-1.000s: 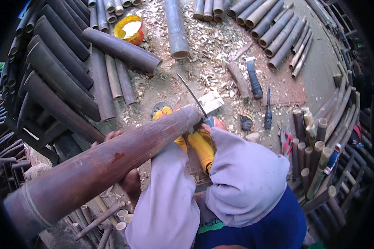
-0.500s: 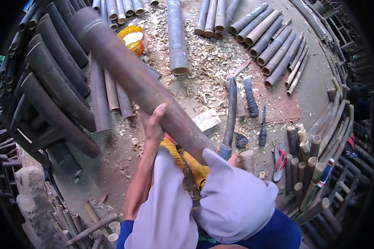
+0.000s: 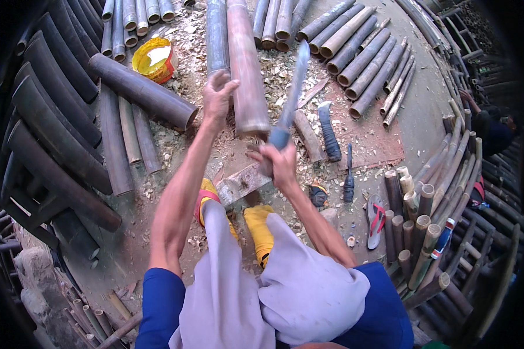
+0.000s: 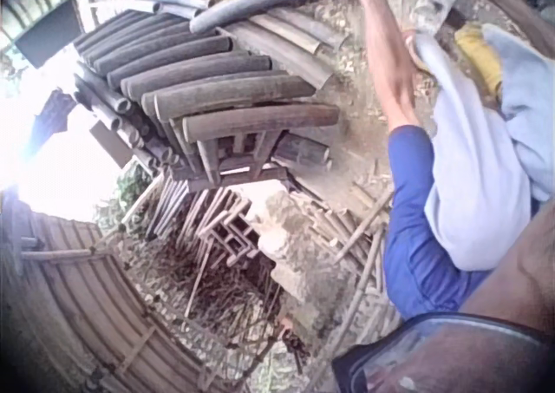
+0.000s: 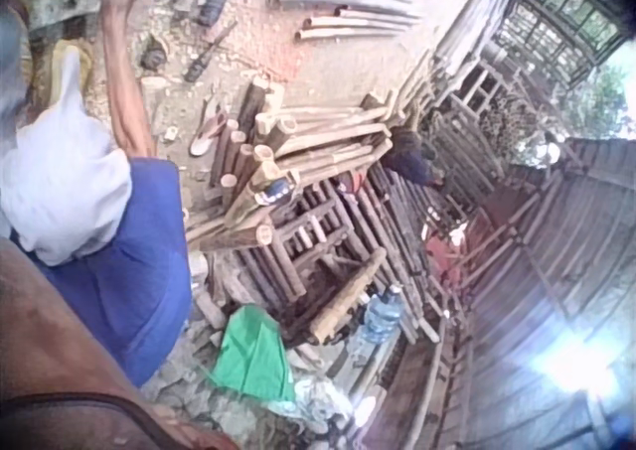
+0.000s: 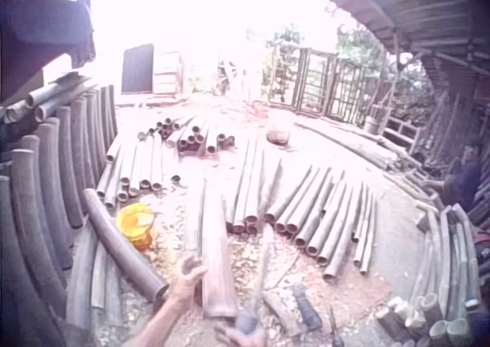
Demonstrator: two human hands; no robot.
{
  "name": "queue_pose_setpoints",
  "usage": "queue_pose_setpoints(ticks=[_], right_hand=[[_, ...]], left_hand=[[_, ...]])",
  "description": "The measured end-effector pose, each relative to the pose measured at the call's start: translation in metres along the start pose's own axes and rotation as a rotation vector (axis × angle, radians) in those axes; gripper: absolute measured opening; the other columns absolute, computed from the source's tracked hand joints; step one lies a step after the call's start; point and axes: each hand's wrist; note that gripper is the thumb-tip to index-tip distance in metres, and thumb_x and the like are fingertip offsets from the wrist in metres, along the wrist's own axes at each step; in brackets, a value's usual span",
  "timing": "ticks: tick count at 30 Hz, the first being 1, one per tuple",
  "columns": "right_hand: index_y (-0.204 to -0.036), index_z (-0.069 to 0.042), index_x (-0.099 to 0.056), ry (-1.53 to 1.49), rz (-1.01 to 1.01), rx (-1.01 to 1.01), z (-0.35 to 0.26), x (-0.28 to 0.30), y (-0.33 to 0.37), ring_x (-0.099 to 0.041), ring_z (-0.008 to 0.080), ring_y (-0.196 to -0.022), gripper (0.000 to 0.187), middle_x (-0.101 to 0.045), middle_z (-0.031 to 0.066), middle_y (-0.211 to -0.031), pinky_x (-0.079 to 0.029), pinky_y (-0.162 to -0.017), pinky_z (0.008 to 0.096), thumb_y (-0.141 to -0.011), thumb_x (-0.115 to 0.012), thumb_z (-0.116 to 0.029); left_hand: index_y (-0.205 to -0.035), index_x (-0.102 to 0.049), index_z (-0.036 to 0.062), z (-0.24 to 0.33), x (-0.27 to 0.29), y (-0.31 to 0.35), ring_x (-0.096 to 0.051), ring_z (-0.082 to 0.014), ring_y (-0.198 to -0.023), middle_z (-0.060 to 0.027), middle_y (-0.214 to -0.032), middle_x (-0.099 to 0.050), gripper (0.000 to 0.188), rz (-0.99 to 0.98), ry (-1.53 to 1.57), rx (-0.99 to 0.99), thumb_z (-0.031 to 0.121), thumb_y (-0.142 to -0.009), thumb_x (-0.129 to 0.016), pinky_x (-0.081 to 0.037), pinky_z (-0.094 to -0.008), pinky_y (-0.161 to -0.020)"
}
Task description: The person sits on the ground and uses a knife to sharpen the end of a long bamboo pole. They repeatedly rotate the pole and scrape the knife along the edge to create a tapered point. The person then places the sharpened pole among other similar poles and picks up a new one to repeat the process.
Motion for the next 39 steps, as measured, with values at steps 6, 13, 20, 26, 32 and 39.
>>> queue_pose_setpoints(ticks=[6, 13, 20, 26, 32, 39], right_hand=[[-0.112, 0.004, -0.037, 0.012, -0.101, 0.025, -0.013, -0.03, -0.021, -0.066, 0.0212, -0.062, 0.04, -0.06, 0.0142, -0.08, -0.058, -0.056, 0.0324, -0.08, -0.061, -0.003], [-0.111, 0.002, -0.04, 0.205, 0.043, -0.216, -0.003, 0.018, 0.098, -0.064, 0.0196, -0.062, 0.04, -0.06, 0.0104, -0.073, -0.054, -0.056, 0.0312, -0.081, -0.064, -0.008], [-0.11, 0.002, -0.042, 0.336, 0.086, -0.194, -0.008, 0.068, 0.144, -0.063, 0.0254, -0.069, 0.042, -0.059, 0.0139, -0.079, -0.052, -0.061, 0.0357, -0.077, -0.067, -0.009], [-0.109, 0.002, -0.044, 0.516, 0.096, -0.051, 0.014, 0.095, 0.138, -0.061, 0.0303, -0.075, 0.044, -0.059, 0.0168, -0.084, -0.05, -0.066, 0.0395, -0.074, -0.069, -0.009], [-0.108, 0.002, -0.046, 0.759, 0.133, 0.153, 0.038, 0.099, 0.102, -0.06, 0.0353, -0.081, 0.046, -0.058, 0.0197, -0.09, -0.048, -0.07, 0.0433, -0.071, -0.071, -0.009], [-0.109, 0.002, -0.048, 0.96, 0.085, 0.243, 0.077, 0.09, 0.065, -0.055, 0.0399, -0.096, 0.05, -0.053, 0.0226, -0.104, -0.045, -0.082, 0.0464, -0.067, -0.074, -0.009]], left_hand=[[-0.121, -0.051, -0.0048, -0.037, 0.046, -0.03, -0.058, -0.0324, -0.104, -0.0215, -0.115, -0.058, 0.064, 0.271, -0.644, -0.099, 0.029, -0.073, -0.076, -0.047, -0.0417, -0.091], [-0.117, -0.054, -0.0073, -0.063, 0.05, -0.08, -0.061, -0.0349, -0.106, -0.0244, -0.114, -0.062, 0.078, 0.157, -0.722, 0.123, 0.041, -0.063, -0.082, -0.049, -0.0413, -0.091], [-0.111, -0.06, -0.0048, 0.0, 0.076, -0.01, -0.065, -0.0261, -0.088, -0.0148, -0.1, -0.066, 0.062, -0.164, -0.165, 0.516, 0.036, -0.067, -0.076, -0.051, -0.0398, -0.074], [-0.126, -0.05, 0.0009, 0.053, 0.181, 0.175, -0.061, -0.0223, -0.095, -0.0111, -0.107, -0.061, 0.061, -0.257, -0.062, 0.632, 0.028, -0.074, -0.067, -0.049, -0.0438, -0.079], [-0.129, -0.047, 0.002, 0.075, 0.256, 0.33, -0.057, -0.0305, -0.106, -0.0151, -0.116, -0.056, 0.089, -0.073, -0.978, 0.254, 0.033, -0.053, -0.082, -0.046, -0.04, -0.091], [-0.14, -0.036, 0.0063, 0.016, 0.302, 0.387, -0.05, -0.0387, -0.117, -0.0207, -0.129, -0.047, 0.1, 0.139, -1.487, 0.392, 0.035, -0.055, -0.081, -0.043, -0.0447, -0.097]])
Point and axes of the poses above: each hand's wrist, its own y-axis away from the middle knuckle, its own x-axis out of the back of the hand, z = x × y
